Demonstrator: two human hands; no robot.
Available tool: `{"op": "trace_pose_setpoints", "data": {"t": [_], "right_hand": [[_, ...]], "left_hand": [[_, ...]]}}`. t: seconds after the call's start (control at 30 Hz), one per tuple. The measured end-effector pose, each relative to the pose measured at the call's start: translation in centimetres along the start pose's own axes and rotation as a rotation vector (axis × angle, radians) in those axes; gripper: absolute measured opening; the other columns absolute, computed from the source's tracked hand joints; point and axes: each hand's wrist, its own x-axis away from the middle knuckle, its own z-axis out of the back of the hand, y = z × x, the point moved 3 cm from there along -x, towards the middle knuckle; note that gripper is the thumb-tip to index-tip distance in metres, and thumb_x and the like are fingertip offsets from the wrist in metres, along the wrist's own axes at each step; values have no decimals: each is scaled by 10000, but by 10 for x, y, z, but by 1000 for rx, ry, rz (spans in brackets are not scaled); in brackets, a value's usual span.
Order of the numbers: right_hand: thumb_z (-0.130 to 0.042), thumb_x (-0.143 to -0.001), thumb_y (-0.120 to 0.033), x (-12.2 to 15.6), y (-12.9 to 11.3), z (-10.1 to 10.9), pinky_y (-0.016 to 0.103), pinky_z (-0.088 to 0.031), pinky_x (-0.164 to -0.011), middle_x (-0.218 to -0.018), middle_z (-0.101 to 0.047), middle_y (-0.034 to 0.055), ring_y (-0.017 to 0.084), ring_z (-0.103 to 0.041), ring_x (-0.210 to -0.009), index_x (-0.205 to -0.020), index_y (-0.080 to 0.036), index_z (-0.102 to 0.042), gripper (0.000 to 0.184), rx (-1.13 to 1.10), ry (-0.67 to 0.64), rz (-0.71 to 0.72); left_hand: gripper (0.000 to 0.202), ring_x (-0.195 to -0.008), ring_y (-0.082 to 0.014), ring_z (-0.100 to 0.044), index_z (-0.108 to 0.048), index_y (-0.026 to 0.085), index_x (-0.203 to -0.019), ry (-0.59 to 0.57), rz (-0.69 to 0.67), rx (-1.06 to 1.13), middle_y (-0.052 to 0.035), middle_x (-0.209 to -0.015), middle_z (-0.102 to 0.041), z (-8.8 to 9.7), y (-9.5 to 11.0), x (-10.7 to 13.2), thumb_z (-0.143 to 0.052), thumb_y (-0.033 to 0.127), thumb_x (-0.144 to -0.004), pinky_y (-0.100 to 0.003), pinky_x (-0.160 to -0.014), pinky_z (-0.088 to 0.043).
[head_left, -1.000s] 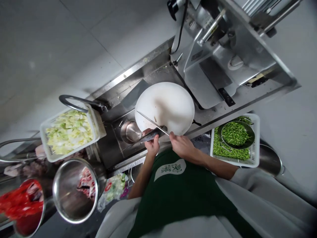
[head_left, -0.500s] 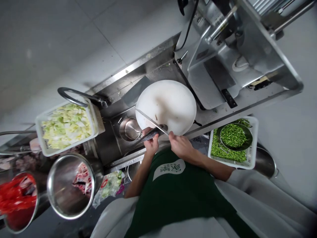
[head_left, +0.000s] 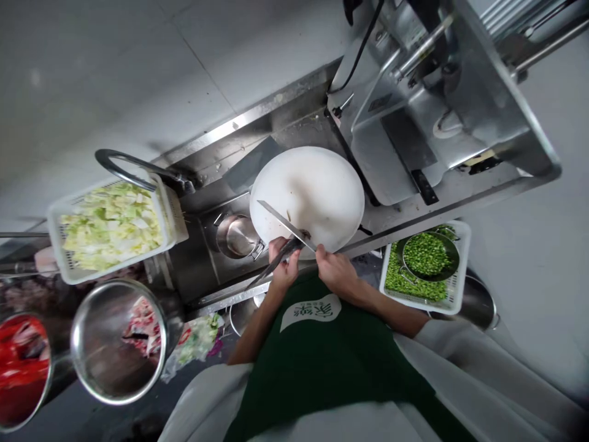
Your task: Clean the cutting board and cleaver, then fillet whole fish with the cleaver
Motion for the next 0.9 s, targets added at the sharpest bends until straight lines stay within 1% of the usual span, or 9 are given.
{"op": "trace_pose_setpoints", "data": {"t": [0.17,0.23,0.37,0.47,0.53,0.63,0.7,0.8,0.9], "right_hand": [[-328,-1023,-79,1,0,1,363,-585,-900,-1106,-767,241,301,-776,-1049,-1487,-26,-444,480,-16,19,-31],[-332,-1022,-77,1,0,1,361,-583,-907,-1125,-765,239,304,-772,-1065,-1494,-35,-442,487,-21,4,-17],[-312,-1014,-55,0,2,1,380,-584,-904,-1126,-761,251,325,-758,-1103,-1499,7,-428,503,-32,-21,-63],[-306,-1031,-79,-1,3,-1,377,-585,-901,-1112,-766,239,317,-769,-1068,-1513,-14,-421,500,-40,19,-45],[-296,-1030,-75,-3,4,-5,381,-585,-907,-1121,-763,243,317,-768,-1069,-1507,-11,-423,498,-44,21,-35],[-284,-1019,-60,-5,8,-10,397,-585,-912,-1110,-760,251,331,-762,-1077,-1461,6,-455,479,-41,0,-73],[-281,-1027,-77,-3,7,-10,396,-588,-901,-1103,-763,240,330,-766,-1057,-1430,-14,-481,454,-45,12,-78],[-293,-1045,-117,4,0,-5,384,-592,-884,-1144,-758,227,326,-766,-1058,-1437,-44,-475,439,-64,17,-40],[-279,-1045,-111,9,-8,-4,395,-593,-895,-1173,-752,231,331,-760,-1086,-1480,-38,-441,469,-77,-12,-40]], "left_hand": [[224,-971,-225,-640,-640,161,-1110,-3,-98,-47,-104,-995,-653,-2,6,-1,-622,364,-1015,-402,-872,-558],[215,-989,-229,-640,-636,169,-1136,8,-110,-64,-104,-1013,-653,-2,7,-1,-620,345,-1013,-403,-882,-557],[246,-976,-225,-648,-621,178,-1171,-15,-119,-53,-96,-1026,-651,-5,11,-1,-610,364,-1010,-388,-864,-562],[213,-993,-230,-648,-622,189,-1152,-45,-139,-87,-92,-1019,-666,-6,14,-1,-585,351,-1020,-403,-892,-557],[194,-997,-230,-648,-627,191,-1138,-37,-129,-76,-94,-1023,-665,-7,15,0,-594,336,-1014,-408,-900,-554],[235,-968,-225,-649,-626,182,-1149,-24,-94,-39,-99,-1036,-648,-8,15,0,-620,363,-999,-393,-860,-560],[247,-962,-223,-647,-624,181,-1152,-32,-107,-50,-95,-1030,-647,-9,15,1,-620,374,-998,-387,-847,-560],[189,-986,-233,-647,-641,189,-1125,-8,-145,-81,-87,-1018,-666,-6,14,0,-619,326,-997,-412,-889,-550],[182,-965,-239,-639,-652,193,-1091,54,-41,-40,-90,-1008,-659,0,6,1,-641,342,-987,-429,-886,-546]]}}
